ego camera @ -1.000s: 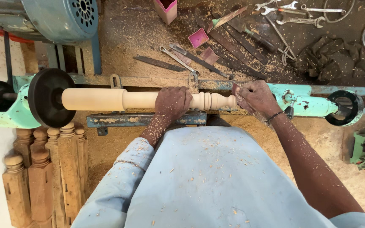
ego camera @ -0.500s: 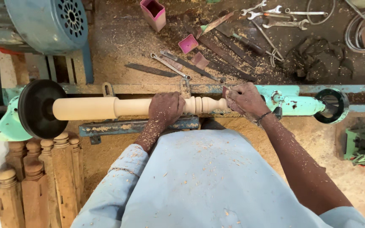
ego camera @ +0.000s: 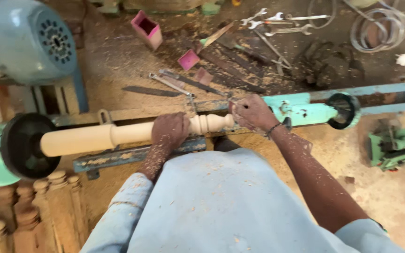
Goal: The person shapes a piece of wood on a lathe using various chisels and then sands the surface with a piece of sandpaper and a flat block.
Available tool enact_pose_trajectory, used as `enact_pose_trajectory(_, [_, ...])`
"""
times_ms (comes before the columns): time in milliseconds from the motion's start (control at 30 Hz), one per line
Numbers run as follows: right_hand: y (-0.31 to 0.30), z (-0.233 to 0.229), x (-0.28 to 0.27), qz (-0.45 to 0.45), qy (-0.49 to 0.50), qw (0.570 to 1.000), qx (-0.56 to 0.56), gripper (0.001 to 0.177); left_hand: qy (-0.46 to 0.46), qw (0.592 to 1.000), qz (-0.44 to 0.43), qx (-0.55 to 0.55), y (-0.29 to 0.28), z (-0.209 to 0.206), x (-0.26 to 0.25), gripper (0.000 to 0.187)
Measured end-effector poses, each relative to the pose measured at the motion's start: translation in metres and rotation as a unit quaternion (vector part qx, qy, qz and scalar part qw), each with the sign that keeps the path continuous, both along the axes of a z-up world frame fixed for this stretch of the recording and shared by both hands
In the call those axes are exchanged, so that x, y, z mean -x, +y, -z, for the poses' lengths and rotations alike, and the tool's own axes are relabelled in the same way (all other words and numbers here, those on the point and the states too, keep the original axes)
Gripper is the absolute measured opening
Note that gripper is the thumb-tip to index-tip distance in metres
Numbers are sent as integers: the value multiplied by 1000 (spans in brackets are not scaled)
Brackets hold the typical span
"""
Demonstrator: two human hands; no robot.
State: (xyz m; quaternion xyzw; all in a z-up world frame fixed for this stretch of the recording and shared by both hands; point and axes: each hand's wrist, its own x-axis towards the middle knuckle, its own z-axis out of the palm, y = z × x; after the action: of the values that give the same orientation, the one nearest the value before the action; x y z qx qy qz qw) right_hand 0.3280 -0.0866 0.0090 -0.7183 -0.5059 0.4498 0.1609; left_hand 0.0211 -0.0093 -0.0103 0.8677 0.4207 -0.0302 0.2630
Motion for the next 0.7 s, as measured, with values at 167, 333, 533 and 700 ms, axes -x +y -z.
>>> enact_pose_trajectory(167, [9,-9,-12,42,-111,992,36,38,-14,1000,-18,-21,3,-6,-2,43])
enact_pose_trajectory(333, [8,-35,-5,93,-83,992,-27,31,18,1000,-19,15,3,-10,0,43])
enact_pose_trajectory(533, [-1,-37,2,85,-142,986,-36,38,-34,998,-49,-25,1,-14,8,36])
enact_pose_trajectory(700, [-13,-23,2,64,-158,985,-33,40,-6,999,-30,-28,2,-11,12,35])
